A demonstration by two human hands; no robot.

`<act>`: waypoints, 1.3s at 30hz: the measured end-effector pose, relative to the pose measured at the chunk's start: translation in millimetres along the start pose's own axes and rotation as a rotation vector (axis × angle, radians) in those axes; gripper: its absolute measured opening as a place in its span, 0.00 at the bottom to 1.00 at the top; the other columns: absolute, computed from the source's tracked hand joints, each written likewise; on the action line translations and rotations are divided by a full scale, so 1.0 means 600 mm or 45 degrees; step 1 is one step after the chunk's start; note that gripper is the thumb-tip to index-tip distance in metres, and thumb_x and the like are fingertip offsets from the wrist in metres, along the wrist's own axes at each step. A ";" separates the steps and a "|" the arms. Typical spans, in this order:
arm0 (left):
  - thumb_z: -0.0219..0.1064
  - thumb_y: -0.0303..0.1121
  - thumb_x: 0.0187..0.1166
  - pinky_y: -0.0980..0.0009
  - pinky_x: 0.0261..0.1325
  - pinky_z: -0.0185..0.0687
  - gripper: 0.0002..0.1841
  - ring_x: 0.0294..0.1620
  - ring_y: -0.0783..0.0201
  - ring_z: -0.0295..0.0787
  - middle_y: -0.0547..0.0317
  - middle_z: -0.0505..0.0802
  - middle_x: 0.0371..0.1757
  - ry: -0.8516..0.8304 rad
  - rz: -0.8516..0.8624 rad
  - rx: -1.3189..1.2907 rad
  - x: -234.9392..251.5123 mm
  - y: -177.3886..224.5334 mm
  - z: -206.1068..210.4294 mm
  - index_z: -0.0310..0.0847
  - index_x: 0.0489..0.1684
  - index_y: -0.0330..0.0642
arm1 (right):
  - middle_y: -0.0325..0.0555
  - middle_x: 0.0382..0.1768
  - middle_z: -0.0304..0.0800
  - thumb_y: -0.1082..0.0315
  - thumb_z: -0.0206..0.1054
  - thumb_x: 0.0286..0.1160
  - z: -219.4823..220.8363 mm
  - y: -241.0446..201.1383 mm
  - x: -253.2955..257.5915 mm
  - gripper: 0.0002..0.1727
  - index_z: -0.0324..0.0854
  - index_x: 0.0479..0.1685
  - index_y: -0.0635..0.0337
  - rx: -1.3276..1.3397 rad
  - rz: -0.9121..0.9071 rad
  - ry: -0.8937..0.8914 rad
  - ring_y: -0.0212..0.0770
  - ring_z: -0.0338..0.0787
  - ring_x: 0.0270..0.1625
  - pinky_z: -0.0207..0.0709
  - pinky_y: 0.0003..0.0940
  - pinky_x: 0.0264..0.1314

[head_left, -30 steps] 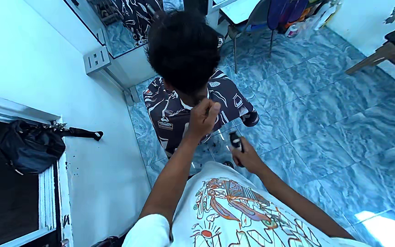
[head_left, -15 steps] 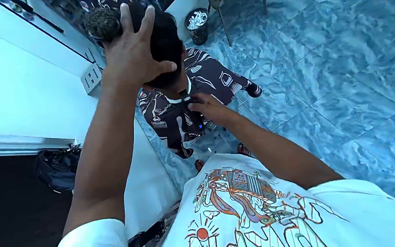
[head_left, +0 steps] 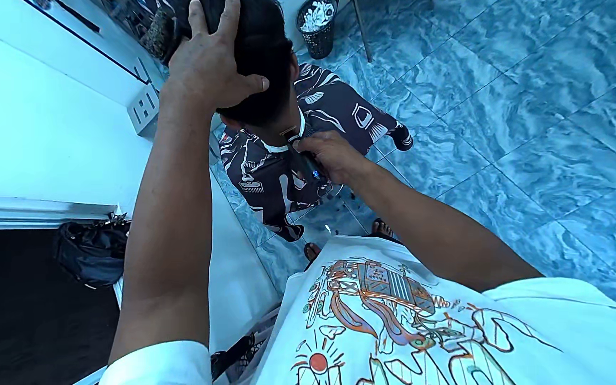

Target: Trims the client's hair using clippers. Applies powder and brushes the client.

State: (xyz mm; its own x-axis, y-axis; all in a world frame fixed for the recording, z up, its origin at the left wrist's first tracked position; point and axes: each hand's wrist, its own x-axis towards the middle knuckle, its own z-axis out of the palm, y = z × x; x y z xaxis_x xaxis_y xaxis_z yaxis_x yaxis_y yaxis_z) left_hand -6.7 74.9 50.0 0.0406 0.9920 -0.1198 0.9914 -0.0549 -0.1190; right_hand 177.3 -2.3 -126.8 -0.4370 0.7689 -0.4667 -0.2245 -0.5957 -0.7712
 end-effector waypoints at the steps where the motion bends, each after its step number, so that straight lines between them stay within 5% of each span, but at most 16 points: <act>1: 0.72 0.72 0.61 0.20 0.67 0.68 0.61 0.80 0.19 0.67 0.28 0.46 0.95 0.002 -0.002 0.001 0.001 0.000 0.000 0.38 0.98 0.67 | 0.58 0.38 0.92 0.60 0.68 0.82 0.001 -0.001 0.000 0.16 0.82 0.54 0.65 -0.004 0.006 0.007 0.50 0.94 0.31 0.91 0.44 0.33; 10: 0.78 0.80 0.40 0.19 0.64 0.69 0.79 0.80 0.15 0.62 0.26 0.40 0.94 -0.014 -0.057 0.115 -0.015 0.020 0.006 0.26 0.99 0.61 | 0.57 0.37 0.90 0.62 0.68 0.82 0.001 -0.004 -0.001 0.14 0.82 0.54 0.66 -0.003 -0.041 0.007 0.49 0.92 0.28 0.92 0.44 0.30; 19: 0.81 0.70 0.52 0.17 0.59 0.70 0.72 0.76 0.12 0.66 0.19 0.49 0.91 0.001 -0.068 0.147 -0.012 0.027 0.003 0.29 0.99 0.60 | 0.55 0.37 0.90 0.62 0.68 0.83 -0.002 -0.007 -0.004 0.15 0.83 0.55 0.66 -0.072 -0.115 0.008 0.47 0.91 0.27 0.91 0.42 0.28; 39: 0.79 0.70 0.55 0.18 0.62 0.69 0.69 0.77 0.14 0.67 0.22 0.46 0.93 -0.007 -0.053 0.109 -0.016 0.018 0.002 0.33 0.99 0.62 | 0.56 0.36 0.89 0.64 0.67 0.83 0.002 -0.010 -0.009 0.14 0.81 0.55 0.67 -0.144 -0.118 0.034 0.47 0.91 0.25 0.91 0.41 0.27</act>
State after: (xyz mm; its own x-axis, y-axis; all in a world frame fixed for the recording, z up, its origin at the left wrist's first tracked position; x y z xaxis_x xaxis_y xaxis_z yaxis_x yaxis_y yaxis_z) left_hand 3.4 64.6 49.0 -0.0016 0.9929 -0.1187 0.9780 -0.0232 -0.2075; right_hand 179.9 -3.1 -119.1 -0.3951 0.8264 -0.4012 -0.1628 -0.4928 -0.8548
